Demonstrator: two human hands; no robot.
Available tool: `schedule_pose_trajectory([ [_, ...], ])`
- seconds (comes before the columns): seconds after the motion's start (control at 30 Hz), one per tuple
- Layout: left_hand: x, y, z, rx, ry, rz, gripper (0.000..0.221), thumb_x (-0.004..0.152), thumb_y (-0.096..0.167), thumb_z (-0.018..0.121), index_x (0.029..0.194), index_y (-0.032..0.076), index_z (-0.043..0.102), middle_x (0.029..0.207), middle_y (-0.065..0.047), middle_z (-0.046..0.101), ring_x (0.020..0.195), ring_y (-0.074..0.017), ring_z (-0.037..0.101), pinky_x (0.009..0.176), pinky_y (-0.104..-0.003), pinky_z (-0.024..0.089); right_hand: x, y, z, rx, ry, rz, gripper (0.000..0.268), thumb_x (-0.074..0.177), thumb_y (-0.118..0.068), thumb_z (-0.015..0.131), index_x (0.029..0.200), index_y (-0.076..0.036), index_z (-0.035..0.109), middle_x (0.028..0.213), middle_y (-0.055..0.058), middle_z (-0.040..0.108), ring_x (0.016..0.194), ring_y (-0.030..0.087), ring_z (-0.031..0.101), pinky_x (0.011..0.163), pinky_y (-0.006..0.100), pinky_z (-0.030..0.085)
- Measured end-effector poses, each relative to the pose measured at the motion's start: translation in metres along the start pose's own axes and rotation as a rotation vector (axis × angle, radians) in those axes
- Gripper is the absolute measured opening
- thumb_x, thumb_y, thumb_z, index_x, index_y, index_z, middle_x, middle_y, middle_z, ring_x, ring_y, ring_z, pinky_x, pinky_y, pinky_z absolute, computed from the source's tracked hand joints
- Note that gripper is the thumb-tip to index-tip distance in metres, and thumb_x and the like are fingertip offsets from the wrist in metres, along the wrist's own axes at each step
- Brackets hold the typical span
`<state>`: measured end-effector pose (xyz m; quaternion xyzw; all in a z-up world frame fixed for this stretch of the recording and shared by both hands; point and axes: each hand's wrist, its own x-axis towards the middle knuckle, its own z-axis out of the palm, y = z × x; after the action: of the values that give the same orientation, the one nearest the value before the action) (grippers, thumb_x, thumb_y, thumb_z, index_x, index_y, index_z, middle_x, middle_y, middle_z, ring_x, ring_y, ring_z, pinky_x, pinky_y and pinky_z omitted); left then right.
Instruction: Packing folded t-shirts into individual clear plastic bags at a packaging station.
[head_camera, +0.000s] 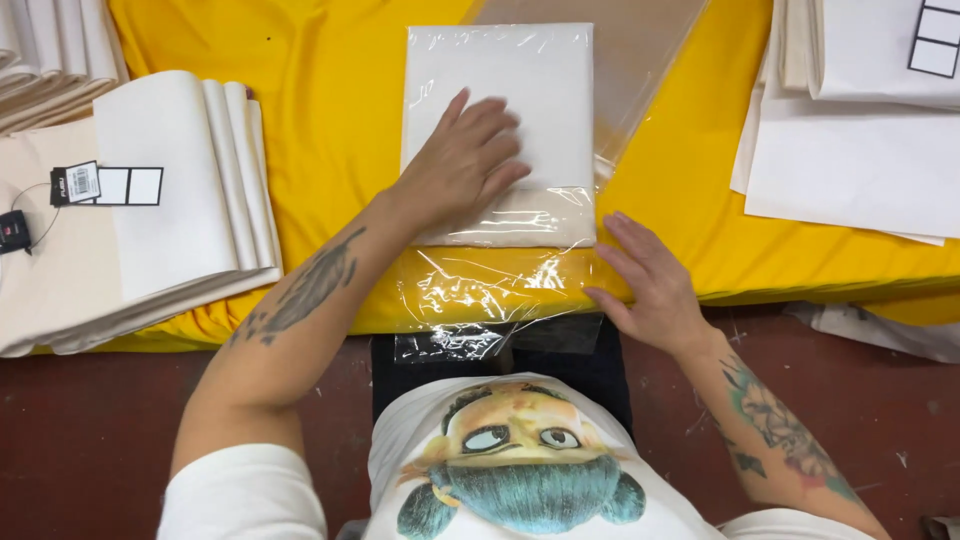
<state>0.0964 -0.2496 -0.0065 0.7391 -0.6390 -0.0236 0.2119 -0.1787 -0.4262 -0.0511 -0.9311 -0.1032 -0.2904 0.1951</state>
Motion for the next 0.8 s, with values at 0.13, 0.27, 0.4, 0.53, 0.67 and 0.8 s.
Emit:
schedule_pose_trajectory([
  [0.13,0.056,-0.031,0.027,0.067,0.108,0.04,0.042,0.111,0.044,0.046,0.141,0.015,0.056,0.159,-0.014,0.038,0.149,-0.0385,0.028,0.12,-0.062,0.02,0.014,-0.001,0.009,-0.062,-0.17,-0.06,0.055,0.099,-0.026,0.068,0.148,-0.006,0.051,0.157,0.019,0.047,0.149,0.038,0.044,0.126,0.057,0.032],
  [0.27,0.093,-0.023,0.027,0.138,-0.25,-0.197,0.068,0.103,0.061,0.016,0.163,0.03,0.026,0.171,-0.01,0.012,0.156,-0.0328,0.002,0.121,-0.06,-0.005,0.017,-0.003,0.009,-0.107,-0.24,-0.056,0.054,0.101,-0.029,0.063,0.149,-0.006,0.052,0.155,0.015,0.052,0.147,0.034,0.047,0.125,0.052,0.034],
  [0.4,0.108,-0.043,0.061,0.137,-0.089,-0.157,0.065,0.102,0.065,0.03,0.148,0.025,0.051,0.16,-0.014,0.038,0.15,-0.0401,0.022,0.116,-0.069,-0.002,0.025,-0.009,0.007,-0.058,-0.216,-0.033,0.054,0.099,-0.028,0.068,0.145,-0.002,0.054,0.15,0.016,0.056,0.143,0.035,0.051,0.121,0.05,0.042],
  [0.53,0.126,-0.03,0.056,0.173,-0.067,-0.218,0.06,0.103,0.058,0.033,0.146,0.017,0.043,0.156,-0.013,0.035,0.146,-0.0367,0.022,0.115,-0.068,0.006,0.025,-0.009,0.006,0.029,-0.165,-0.033,0.055,0.098,-0.026,0.072,0.142,0.001,0.055,0.145,0.019,0.06,0.14,0.037,0.054,0.121,0.046,0.043],
  [0.67,0.132,-0.026,0.053,0.182,-0.212,-0.293,0.066,0.102,0.06,0.017,0.16,0.032,0.028,0.169,-0.01,0.02,0.156,-0.0356,0.01,0.12,-0.065,-0.002,0.023,-0.007,0.009,-0.015,-0.168,-0.008,0.058,0.097,-0.03,0.073,0.143,0.001,0.055,0.144,0.017,0.061,0.14,0.035,0.055,0.118,0.044,0.045],
  [0.8,0.099,-0.038,0.067,0.065,0.034,-0.017,0.043,0.105,0.045,0.052,0.141,0.025,0.064,0.151,-0.012,0.055,0.147,-0.0388,0.039,0.118,-0.071,0.016,0.03,-0.009,0.02,0.01,-0.045,0.03,0.051,0.094,-0.039,0.068,0.135,-0.009,0.067,0.135,0.015,0.069,0.126,0.036,0.063,0.104,0.043,0.053],
])
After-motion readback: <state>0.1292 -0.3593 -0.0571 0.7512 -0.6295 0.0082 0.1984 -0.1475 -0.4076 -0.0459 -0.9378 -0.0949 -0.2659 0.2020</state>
